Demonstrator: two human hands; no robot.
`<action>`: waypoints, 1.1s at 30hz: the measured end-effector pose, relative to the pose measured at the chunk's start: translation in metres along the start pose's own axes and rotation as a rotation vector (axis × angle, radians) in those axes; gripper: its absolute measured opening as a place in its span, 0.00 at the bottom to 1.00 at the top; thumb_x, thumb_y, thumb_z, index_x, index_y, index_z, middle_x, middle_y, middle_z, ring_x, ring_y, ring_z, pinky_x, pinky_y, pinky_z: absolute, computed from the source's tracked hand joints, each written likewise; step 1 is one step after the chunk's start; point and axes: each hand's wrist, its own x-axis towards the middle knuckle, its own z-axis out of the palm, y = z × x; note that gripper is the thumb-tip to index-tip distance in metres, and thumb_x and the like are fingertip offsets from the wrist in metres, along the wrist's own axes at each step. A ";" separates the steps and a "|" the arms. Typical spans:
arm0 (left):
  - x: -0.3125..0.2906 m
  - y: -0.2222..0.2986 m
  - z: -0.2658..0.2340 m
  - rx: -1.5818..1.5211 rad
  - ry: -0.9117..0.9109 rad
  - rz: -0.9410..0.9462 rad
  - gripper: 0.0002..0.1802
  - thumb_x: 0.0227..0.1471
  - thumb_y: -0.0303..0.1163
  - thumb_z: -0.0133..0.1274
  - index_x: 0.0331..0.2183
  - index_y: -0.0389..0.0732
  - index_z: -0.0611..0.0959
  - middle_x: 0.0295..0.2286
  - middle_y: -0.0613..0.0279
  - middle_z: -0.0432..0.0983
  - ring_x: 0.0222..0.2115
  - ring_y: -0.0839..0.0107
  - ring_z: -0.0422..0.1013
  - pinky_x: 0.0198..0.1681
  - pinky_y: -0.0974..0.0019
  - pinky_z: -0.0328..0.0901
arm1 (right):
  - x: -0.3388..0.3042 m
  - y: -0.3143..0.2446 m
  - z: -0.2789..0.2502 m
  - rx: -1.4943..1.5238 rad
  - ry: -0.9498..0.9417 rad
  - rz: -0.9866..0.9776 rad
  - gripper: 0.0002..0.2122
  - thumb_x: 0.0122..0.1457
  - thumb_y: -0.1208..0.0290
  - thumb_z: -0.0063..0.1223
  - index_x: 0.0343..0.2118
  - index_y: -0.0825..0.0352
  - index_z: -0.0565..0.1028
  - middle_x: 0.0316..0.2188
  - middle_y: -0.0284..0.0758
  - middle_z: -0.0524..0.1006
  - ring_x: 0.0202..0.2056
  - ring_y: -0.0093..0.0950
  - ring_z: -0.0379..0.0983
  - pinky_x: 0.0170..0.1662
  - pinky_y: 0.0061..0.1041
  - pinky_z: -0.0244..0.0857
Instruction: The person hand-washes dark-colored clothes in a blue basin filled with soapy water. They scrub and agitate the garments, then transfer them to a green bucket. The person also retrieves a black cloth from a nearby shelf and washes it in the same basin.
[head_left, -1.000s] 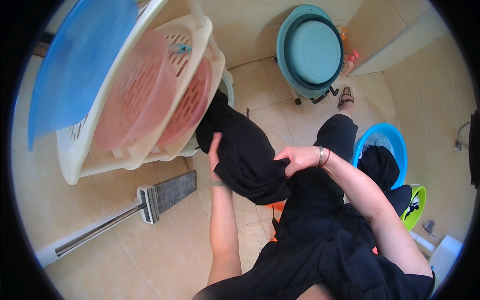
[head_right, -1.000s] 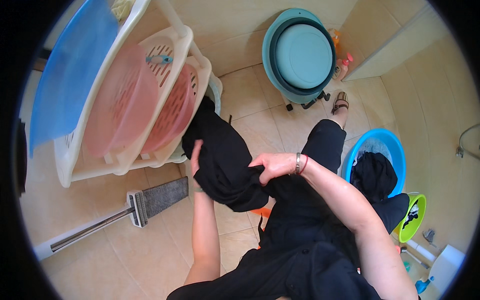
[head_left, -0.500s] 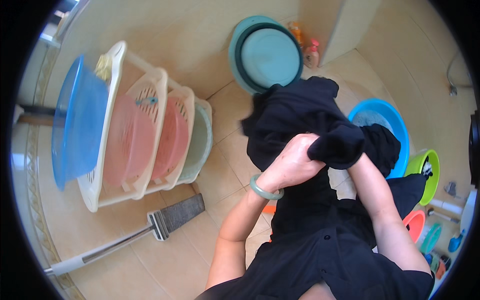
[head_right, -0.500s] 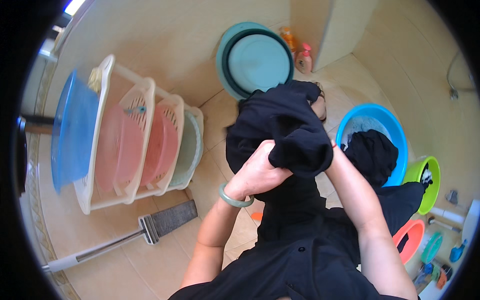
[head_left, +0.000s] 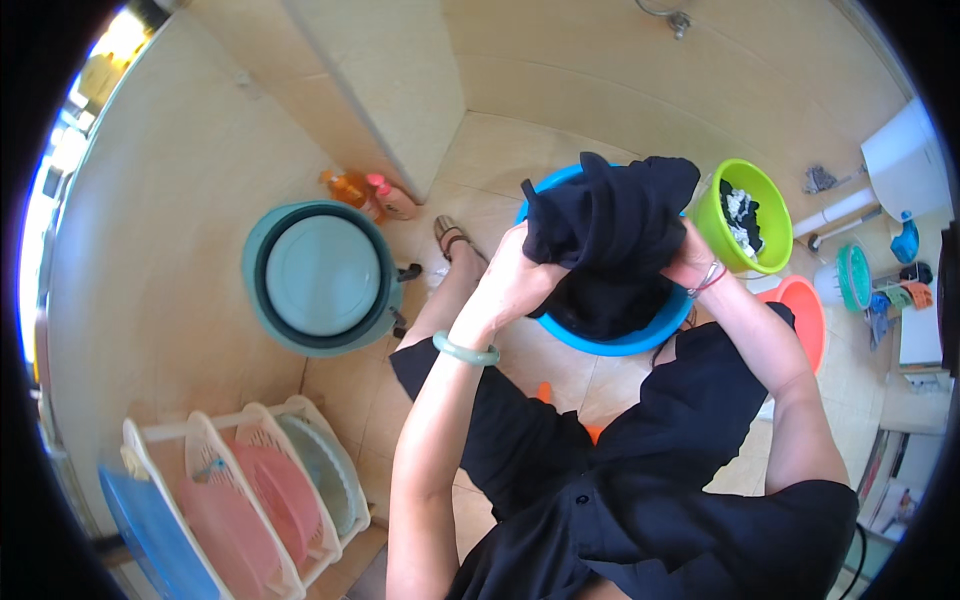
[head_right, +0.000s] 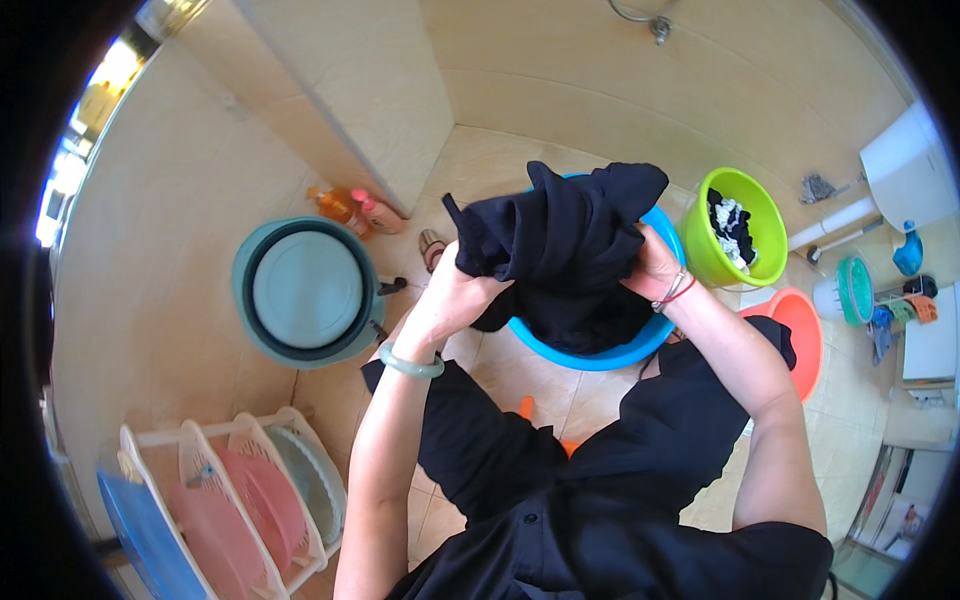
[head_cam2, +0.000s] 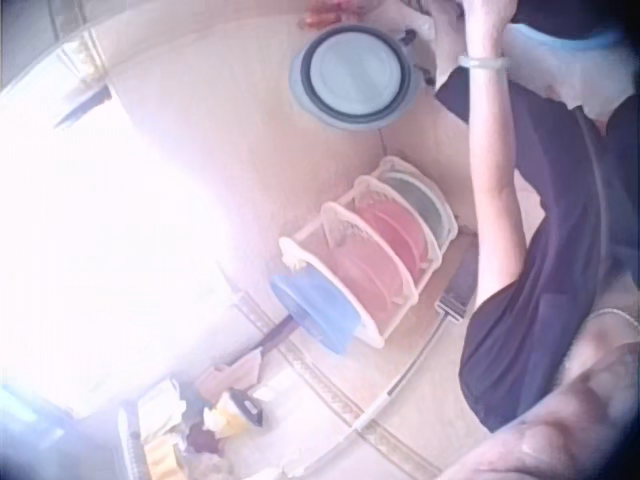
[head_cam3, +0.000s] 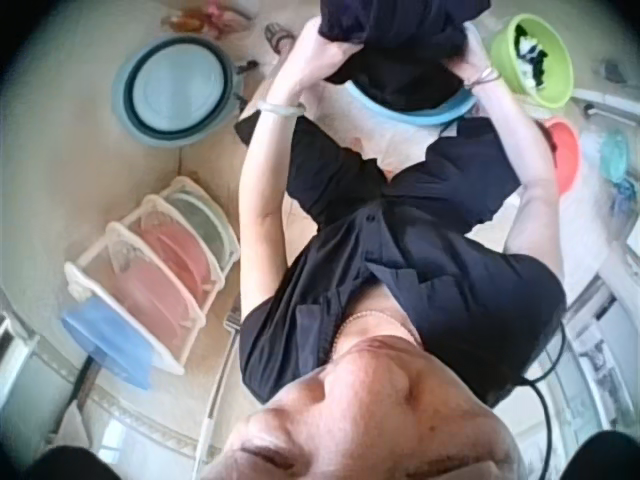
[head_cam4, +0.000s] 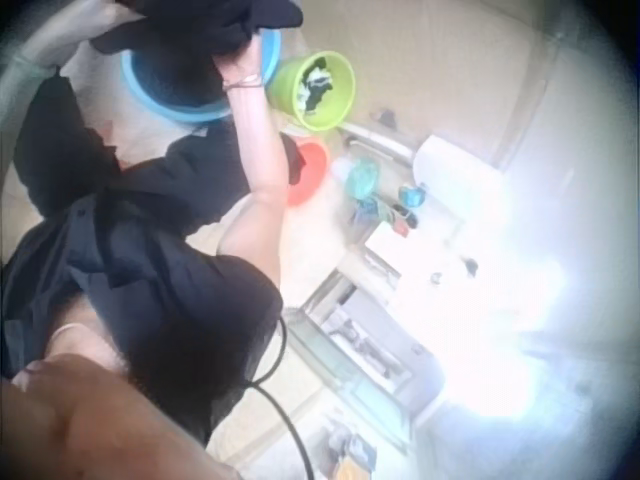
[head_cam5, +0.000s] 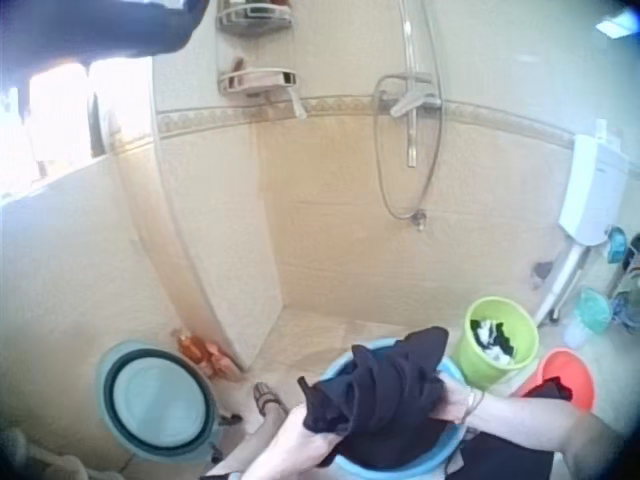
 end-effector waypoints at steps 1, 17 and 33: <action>0.011 -0.016 0.008 0.030 -0.058 -0.059 0.16 0.44 0.23 0.57 0.39 0.32 0.77 0.35 0.45 0.77 0.40 0.51 0.74 0.46 0.61 0.66 | 0.003 0.005 -0.020 0.022 0.043 -0.042 0.23 0.62 0.57 0.50 0.56 0.63 0.68 0.55 0.34 0.71 0.55 0.30 0.67 0.61 0.35 0.59; 0.060 -0.223 0.122 0.677 -0.029 -0.354 0.36 0.51 0.49 0.57 0.61 0.63 0.66 0.66 0.49 0.33 0.66 0.43 0.34 0.59 0.28 0.43 | 0.081 0.068 -0.174 -1.962 0.732 -0.434 0.31 0.53 0.47 0.57 0.59 0.51 0.65 0.63 0.39 0.59 0.62 0.44 0.53 0.59 0.48 0.52; 0.098 -0.416 0.167 0.924 -0.218 -0.365 0.24 0.52 0.54 0.52 0.50 0.61 0.78 0.65 0.59 0.42 0.65 0.43 0.37 0.45 0.22 0.59 | 0.179 0.161 -0.329 -2.292 0.205 -0.093 0.27 0.54 0.43 0.50 0.57 0.42 0.69 0.68 0.29 0.44 0.66 0.47 0.41 0.58 0.71 0.35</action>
